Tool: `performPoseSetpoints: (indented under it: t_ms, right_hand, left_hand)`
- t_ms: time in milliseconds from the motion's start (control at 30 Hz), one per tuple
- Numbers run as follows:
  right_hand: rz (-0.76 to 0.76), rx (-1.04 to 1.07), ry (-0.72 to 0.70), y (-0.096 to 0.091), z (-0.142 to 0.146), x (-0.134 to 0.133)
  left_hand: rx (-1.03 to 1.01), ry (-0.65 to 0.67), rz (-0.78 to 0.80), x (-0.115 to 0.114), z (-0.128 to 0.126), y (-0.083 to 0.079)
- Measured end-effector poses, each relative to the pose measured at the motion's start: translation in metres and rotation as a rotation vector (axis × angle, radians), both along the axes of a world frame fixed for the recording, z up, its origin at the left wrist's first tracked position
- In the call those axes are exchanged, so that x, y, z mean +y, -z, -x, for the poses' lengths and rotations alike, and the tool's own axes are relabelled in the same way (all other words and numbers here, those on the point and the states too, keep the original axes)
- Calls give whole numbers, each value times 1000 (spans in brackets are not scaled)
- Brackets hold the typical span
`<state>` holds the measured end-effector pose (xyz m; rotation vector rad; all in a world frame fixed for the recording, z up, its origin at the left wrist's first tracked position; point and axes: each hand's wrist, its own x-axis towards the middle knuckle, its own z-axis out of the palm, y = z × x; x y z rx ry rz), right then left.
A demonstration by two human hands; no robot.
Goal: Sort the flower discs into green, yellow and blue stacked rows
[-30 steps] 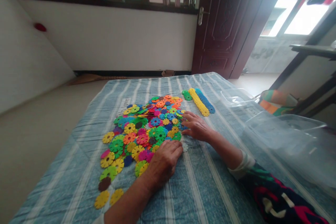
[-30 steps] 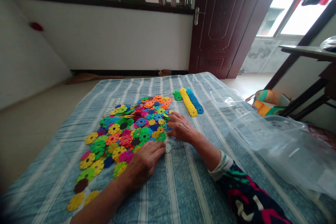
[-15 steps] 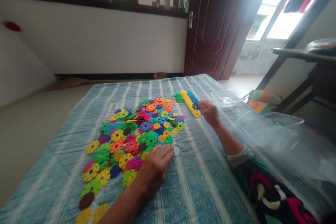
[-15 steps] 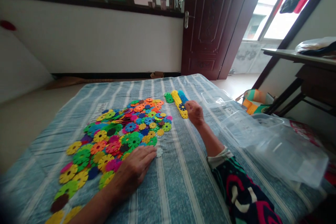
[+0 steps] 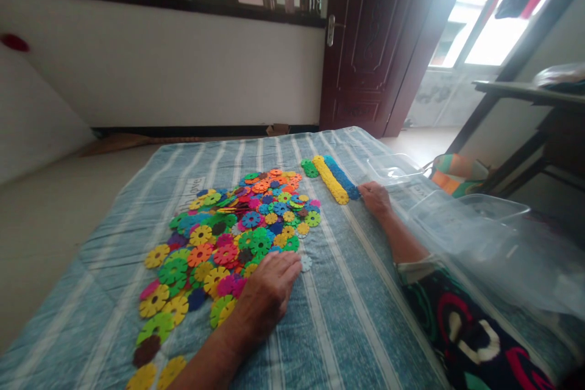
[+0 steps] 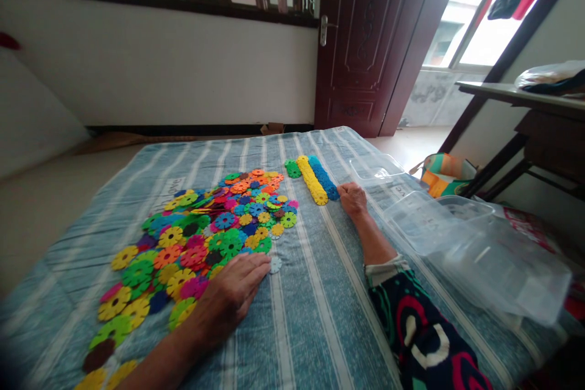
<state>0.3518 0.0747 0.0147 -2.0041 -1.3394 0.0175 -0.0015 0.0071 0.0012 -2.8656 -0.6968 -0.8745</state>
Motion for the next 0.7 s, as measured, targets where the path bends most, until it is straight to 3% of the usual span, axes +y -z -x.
performPoseSetpoints:
  t_ms: [300, 467, 567, 700]
  right_hand:
    - [-50, -43, 39, -2, 9, -2]
    - [-128, -252, -165, -15, 50, -8]
    - [29, -329, -258, -25, 84, -15]
    - [346, -272, -205, -35, 113, -18]
  left_hand:
    - [40, 7, 32, -7, -3, -23]
    - [30, 17, 31, -7, -3, -22]
    - [35, 22, 31, -6, -2, -21]
    - [46, 30, 29, -6, -2, -21]
